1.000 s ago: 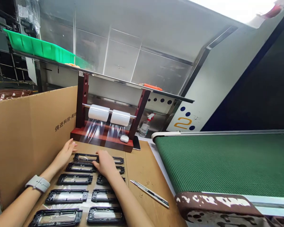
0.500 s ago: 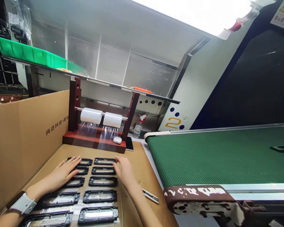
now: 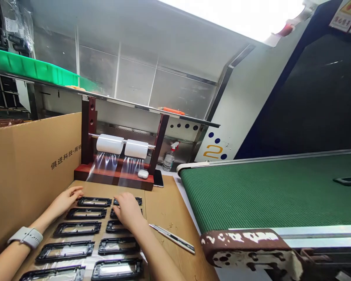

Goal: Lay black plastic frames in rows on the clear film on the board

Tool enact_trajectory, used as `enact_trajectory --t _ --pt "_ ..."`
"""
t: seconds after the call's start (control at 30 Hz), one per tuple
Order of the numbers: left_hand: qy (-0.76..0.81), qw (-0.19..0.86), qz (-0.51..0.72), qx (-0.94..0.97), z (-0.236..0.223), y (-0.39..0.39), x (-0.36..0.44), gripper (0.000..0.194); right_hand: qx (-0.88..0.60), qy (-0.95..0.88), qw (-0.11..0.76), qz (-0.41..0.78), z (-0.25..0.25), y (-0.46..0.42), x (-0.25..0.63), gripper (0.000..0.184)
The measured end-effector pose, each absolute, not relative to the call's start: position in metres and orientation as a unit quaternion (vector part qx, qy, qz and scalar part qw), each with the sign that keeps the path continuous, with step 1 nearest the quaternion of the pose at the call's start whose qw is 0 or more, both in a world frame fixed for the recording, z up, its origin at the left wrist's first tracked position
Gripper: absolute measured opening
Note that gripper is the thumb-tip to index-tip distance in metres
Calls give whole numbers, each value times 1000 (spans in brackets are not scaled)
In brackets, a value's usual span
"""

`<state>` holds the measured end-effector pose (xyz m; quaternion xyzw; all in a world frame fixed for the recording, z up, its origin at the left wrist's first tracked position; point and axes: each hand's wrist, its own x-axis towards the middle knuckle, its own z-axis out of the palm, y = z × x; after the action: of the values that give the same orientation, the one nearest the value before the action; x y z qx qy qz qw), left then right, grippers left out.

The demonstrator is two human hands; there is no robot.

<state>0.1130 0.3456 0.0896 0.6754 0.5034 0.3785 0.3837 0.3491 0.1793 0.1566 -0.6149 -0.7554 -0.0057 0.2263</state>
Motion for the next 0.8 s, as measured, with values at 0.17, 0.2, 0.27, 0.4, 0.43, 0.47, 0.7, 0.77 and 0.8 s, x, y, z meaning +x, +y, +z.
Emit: enact_trajectory --t 0.17,0.2,0.27,0.4,0.43,0.47,0.7,0.77,0.8 --pt "488 455 391 633 94 341 114 18 -595 -786 166 -13 159 224 324 36" --pt "488 470 394 622 96 340 115 19 -596 -788 156 -16 159 227 322 37" --pt "487 500 392 599 99 339 116 19 -597 -789 141 -20 158 230 319 39" --pt "486 546 379 568 104 335 116 19 -596 -794 118 -20 156 234 317 35" --pt "485 554 377 562 105 334 116 19 -594 -797 113 -19 156 235 317 33" --pt "483 561 376 557 106 333 116 19 -590 -800 108 -18 156 236 317 32" --pt "477 581 394 529 103 331 118 20 -564 -821 88 -10 161 241 318 36" --pt "477 584 395 525 103 332 118 20 -561 -824 83 -4 162 243 317 32" --pt "477 585 395 523 103 332 118 19 -560 -824 81 0 162 245 317 30"
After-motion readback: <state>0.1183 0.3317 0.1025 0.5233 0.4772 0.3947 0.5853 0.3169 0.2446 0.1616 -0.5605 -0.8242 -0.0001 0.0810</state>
